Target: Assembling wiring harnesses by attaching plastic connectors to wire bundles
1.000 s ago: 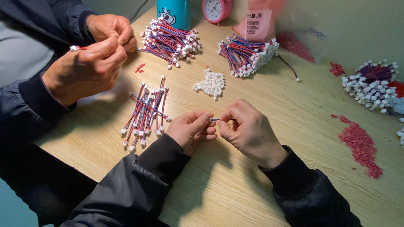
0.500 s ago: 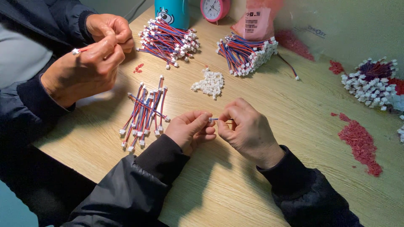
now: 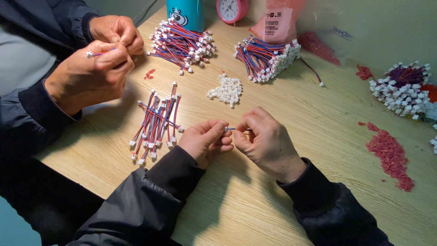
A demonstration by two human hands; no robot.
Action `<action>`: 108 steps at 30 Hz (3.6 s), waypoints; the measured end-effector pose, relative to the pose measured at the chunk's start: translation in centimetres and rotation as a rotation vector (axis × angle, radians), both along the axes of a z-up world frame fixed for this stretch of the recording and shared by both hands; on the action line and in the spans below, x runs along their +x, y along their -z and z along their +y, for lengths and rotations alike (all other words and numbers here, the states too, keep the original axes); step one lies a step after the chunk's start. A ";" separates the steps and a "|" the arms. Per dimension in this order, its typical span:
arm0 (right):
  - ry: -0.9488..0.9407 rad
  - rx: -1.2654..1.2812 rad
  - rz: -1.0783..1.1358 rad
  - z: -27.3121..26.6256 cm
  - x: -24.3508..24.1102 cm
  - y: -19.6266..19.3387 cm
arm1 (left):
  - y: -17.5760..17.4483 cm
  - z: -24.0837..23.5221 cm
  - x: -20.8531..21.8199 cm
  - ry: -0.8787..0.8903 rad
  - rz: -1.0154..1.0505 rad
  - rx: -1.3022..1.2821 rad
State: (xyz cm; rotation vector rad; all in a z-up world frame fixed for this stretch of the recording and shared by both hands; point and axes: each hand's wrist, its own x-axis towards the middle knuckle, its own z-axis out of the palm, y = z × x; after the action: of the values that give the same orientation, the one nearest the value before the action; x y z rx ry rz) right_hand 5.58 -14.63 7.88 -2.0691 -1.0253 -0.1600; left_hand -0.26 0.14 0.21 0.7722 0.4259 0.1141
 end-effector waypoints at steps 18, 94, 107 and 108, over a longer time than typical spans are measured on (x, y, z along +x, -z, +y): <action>-0.017 0.023 -0.105 0.2 -0.1 0.8 | 1.6 0.0 0.6 -0.013 -0.029 0.048; 0.317 -0.378 -0.659 5.8 15.5 0.6 | 3.3 -5.8 5.5 -0.142 -0.795 1.874; 0.387 -0.401 -0.801 7.4 18.3 3.4 | 7.0 -7.1 6.0 -0.268 -0.682 1.832; 0.386 -0.394 -0.804 7.2 18.3 3.5 | 7.0 -7.2 6.1 -0.289 -0.694 1.843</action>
State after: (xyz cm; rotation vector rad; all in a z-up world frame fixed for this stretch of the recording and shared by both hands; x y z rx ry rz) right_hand 23.93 -7.40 4.35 -2.6181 -1.1512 -1.1391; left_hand 5.85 -7.05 -6.78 2.3446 -0.4058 1.1120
